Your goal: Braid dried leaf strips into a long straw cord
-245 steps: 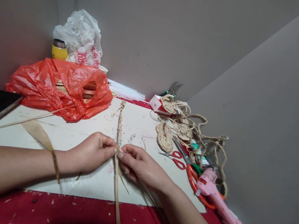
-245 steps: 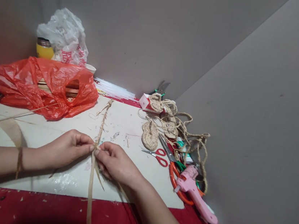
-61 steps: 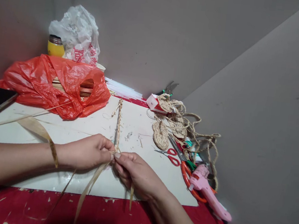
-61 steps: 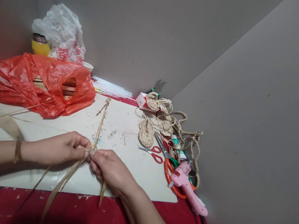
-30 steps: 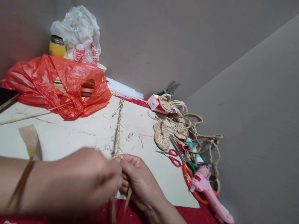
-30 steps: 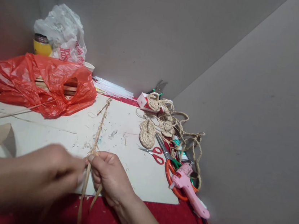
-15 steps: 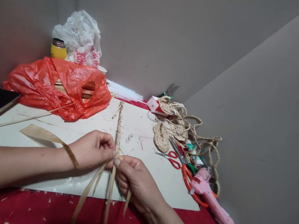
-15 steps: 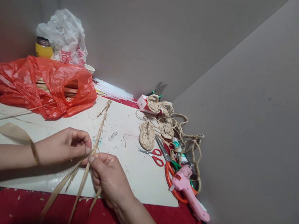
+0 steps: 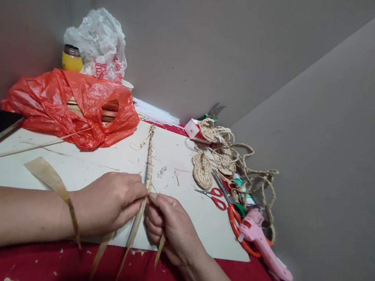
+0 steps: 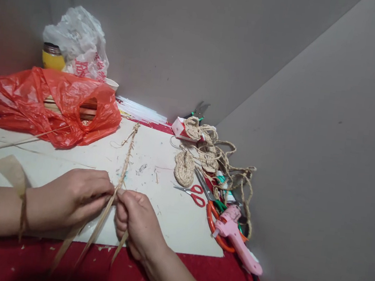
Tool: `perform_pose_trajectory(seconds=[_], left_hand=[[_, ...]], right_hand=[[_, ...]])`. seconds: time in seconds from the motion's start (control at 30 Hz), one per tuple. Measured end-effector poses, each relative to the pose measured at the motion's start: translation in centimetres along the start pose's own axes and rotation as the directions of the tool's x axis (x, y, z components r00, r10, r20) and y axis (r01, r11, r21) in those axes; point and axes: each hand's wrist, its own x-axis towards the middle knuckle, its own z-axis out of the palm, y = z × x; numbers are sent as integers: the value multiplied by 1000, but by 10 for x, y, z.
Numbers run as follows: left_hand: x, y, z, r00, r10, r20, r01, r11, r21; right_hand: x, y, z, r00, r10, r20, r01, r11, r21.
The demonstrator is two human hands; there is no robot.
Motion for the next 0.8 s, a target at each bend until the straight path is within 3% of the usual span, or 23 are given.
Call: perform_pose_trajectory(seconds=[0.17, 0.3, 0.37, 0.43, 0.5, 0.57, 0.67, 0.73, 0.8], left_hand=[[-4, 2, 3, 965, 256, 62, -263, 914, 309], [-5, 3, 2, 948, 319, 18, -315, 922, 227], [-2, 3, -1, 969, 234, -82, -231, 972, 47], [3, 1, -3, 985, -18, -173, -23, 974, -227], [10, -1, -2, 935, -331, -124, 222, 823, -522], [15, -3, 2, 870, -483, 98, 390, 554, -735], [17, -6, 11, 813, -388, 435, 525, 163, -835], [16, -7, 15, 800, -312, 512, 560, 83, -824], [14, -8, 17, 798, -297, 524, 575, 119, -810]], right_hand=[[0, -1, -3, 1000, -11, -25, 13, 998, 69], [-1, -3, -3, 999, -2, -33, 5, 996, 85], [-2, -3, -2, 999, 9, -39, -6, 996, 85], [-3, -4, 0, 999, 19, -44, -15, 997, 78], [-3, -5, 1, 999, 27, -45, -24, 998, 66], [-2, -6, 1, 999, 34, -42, -31, 998, 63], [-2, -5, 0, 999, 37, -29, -35, 998, 48], [-1, -5, -1, 999, 32, -6, -32, 999, 32], [-1, -5, -1, 999, 30, 17, -31, 999, 21]])
